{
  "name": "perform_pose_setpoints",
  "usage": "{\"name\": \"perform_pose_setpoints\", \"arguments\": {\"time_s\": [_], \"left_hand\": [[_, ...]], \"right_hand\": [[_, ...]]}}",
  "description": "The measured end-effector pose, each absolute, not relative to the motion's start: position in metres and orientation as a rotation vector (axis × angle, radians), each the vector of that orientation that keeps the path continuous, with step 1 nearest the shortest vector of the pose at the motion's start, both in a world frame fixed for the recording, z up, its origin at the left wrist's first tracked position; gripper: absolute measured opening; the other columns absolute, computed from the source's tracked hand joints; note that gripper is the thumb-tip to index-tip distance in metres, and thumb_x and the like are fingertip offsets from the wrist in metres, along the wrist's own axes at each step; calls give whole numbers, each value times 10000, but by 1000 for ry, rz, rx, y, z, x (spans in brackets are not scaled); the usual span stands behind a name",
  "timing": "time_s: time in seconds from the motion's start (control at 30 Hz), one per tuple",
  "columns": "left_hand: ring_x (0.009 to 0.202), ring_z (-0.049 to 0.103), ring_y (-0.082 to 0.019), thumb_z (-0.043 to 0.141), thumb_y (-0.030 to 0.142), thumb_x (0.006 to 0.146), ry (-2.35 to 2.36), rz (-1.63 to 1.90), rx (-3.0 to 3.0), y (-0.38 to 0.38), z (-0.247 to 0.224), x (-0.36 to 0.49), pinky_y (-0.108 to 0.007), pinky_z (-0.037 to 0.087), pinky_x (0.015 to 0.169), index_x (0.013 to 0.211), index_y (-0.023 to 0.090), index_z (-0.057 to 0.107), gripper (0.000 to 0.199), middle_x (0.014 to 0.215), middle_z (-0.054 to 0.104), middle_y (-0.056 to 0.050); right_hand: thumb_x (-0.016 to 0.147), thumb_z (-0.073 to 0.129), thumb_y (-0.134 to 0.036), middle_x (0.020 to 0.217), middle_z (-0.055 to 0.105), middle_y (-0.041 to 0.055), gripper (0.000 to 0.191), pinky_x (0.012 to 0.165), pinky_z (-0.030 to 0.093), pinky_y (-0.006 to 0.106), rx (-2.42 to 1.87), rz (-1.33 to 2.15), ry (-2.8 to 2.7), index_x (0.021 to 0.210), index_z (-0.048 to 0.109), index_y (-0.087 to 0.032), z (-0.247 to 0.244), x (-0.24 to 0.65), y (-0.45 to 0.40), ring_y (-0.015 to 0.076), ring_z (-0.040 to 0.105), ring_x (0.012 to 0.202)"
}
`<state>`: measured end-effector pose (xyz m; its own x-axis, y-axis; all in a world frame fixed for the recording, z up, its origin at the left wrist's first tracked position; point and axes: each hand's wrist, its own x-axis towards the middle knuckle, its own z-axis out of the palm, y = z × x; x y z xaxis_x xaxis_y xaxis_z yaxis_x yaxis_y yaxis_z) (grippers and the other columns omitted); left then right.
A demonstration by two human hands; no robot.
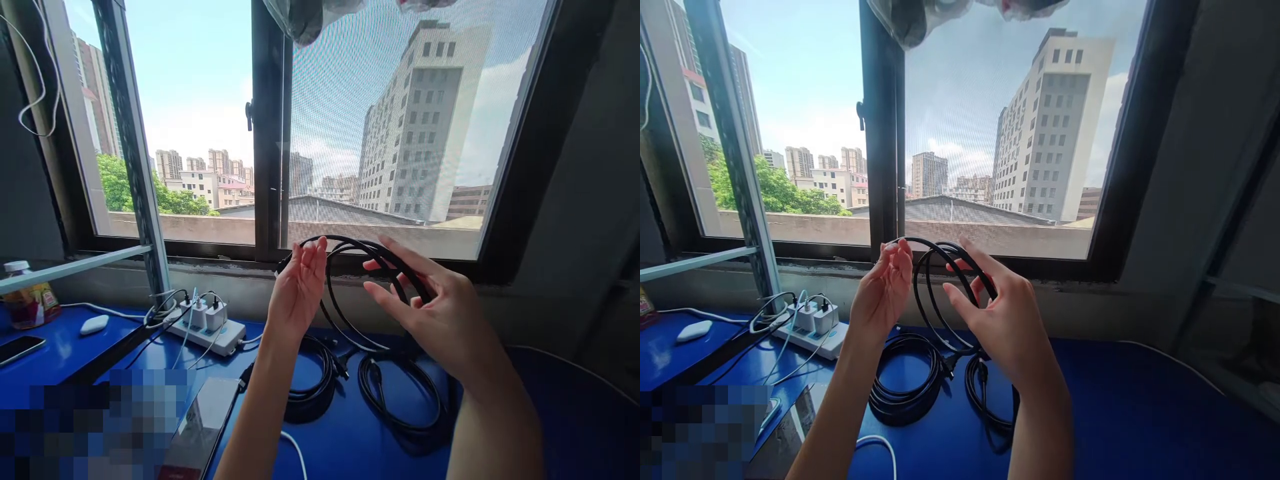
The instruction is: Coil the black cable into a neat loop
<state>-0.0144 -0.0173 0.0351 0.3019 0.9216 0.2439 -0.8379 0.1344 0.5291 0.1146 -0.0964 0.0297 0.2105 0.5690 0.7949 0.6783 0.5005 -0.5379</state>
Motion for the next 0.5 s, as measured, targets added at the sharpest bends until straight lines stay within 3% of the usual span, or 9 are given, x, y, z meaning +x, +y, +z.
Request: {"name": "perform_pose_setpoints", "arguments": {"time_s": [0.2,0.27,0.33,0.43,0.5], "left_hand": [[598,646,-141,398,388,909,308,1036,1268,-13,22,-15,-224,510,625,760,113,632,391,517,605,-34],[487,594,-136,417,439,884,393,1038,1477,-17,21,-15,-219,475,555,674,116,626,438,413,531,-20],[443,546,-117,482,417,849,473,1195,1602,-25,22,-16,-213,444,527,655,138,616,365,394,498,3],[689,601,-139,642,337,749,575,1607,1794,-36,26,-18,-234,471,666,831,186,653,172,632,620,-12],[943,573,-170,700,315,705,590,1838,1962,-39,27,-20,-276,457,842,961,232,663,272,911,649,-37]], "right_hand": [[777,621,-376,879,712,73,350,692,574,316,-1058,-341,-1255,1046,693,-164,28,120,-87,208,684,792],[794,611,-373,881,712,72,339,721,578,334,-1055,-395,-1225,1049,690,-163,27,122,-85,224,685,830],[789,629,-364,903,708,67,326,723,583,333,-1052,-430,-1206,1041,692,-168,27,122,-86,230,685,838],[776,659,-335,958,697,49,301,740,586,313,-1033,-453,-1207,1037,693,-188,28,120,-90,220,684,848],[776,665,-317,969,694,33,290,761,585,300,-1025,-445,-1242,1043,691,-207,28,118,-94,209,684,853]]}}
